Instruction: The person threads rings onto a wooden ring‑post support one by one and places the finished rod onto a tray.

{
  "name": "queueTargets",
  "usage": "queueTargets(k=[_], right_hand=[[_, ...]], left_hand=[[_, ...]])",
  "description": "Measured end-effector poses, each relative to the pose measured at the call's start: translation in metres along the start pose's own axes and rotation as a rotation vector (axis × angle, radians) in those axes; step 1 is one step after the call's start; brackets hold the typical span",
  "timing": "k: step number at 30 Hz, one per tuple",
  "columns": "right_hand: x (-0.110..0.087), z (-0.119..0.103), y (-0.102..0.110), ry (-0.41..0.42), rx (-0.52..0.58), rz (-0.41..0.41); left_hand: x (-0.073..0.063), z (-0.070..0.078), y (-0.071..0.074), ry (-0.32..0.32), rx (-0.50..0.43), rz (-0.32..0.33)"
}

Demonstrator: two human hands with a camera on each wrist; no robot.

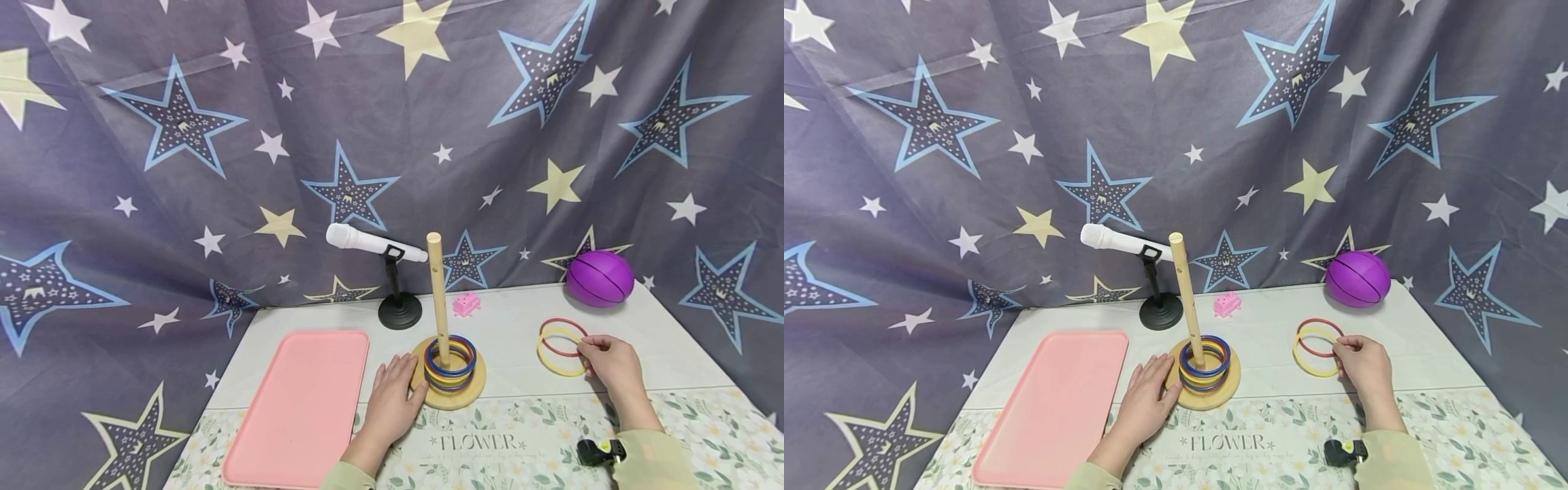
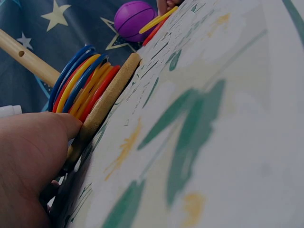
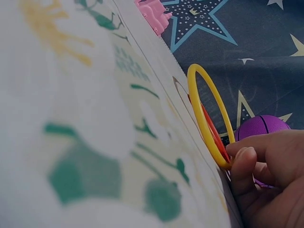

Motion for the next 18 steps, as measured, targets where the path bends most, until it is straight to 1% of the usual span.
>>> queueTargets(k=[10,18], right_hand=[[-0.0024,-0.0005,-0.0003,0.009,0.018,0.001],[-0.0008,0.0013,0.0002,-0.007,0.045,0.006]], left_hand=[[0.0000,0.0002,0.0003,-0.002,0.002,0.002],[-0.0004,0.0006,0.0009,-0.003,0.000,0.003]])
Point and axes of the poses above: each hand's wrist, its own x-axis towards the middle knuckle, its own y-axis out of the back of the hand, z = x × y, the point moved 9 cm from there along x, towards the middle knuckle, and after that the axes turned 10 degrees about -z, right-handed, at the moved point
